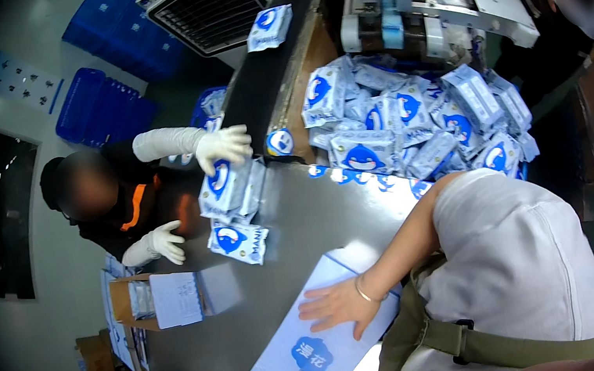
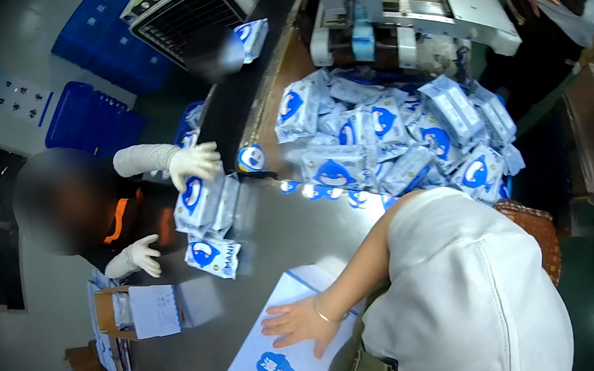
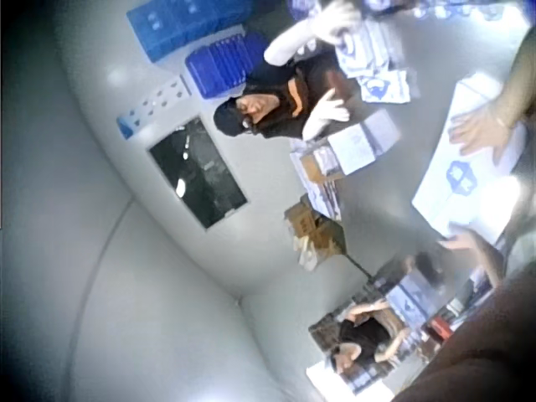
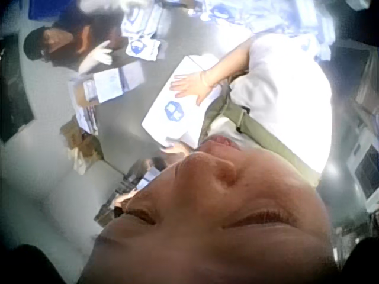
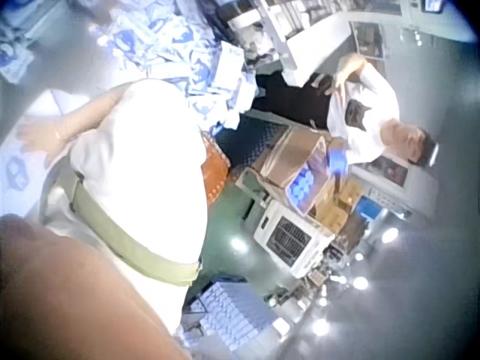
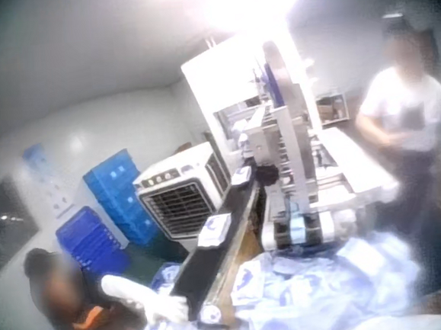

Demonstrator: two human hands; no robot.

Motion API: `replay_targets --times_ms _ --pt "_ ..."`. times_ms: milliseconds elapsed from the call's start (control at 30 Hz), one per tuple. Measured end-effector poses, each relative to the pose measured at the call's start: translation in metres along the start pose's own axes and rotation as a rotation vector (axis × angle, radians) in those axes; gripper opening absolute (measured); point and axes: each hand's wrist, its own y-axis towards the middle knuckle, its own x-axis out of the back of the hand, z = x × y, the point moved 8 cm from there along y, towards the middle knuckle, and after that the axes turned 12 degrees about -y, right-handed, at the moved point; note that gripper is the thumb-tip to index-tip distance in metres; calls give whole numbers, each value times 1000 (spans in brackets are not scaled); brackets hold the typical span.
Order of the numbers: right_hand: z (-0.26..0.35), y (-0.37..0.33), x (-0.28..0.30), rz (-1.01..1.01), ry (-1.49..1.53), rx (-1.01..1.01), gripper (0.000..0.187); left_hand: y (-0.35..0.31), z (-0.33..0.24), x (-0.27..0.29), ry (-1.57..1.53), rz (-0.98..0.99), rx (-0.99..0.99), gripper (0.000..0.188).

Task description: The person picks up blue packages from a table, places them inside a cardboard box, and then moves the box onto a stack on a blue plastic crate.

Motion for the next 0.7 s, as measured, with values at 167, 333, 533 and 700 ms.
replay_targets --times_ms 167,333,533,700 --pt "-27 -60 38 -210 20 -18 75 -121 30 -129 -971 605 801 63" --pt "-74 -125 63 -457 -49 -296 59 -108 -116 -135 -1401 773 273 52" --pt "-55 -66 -77 -602 1106 -1061 52 -28 -201 -1 -1086 712 -153 46" --pt "-30 -55 -35 -823 807 -1046 80 -53 -260 -75 -518 770 -344 27"
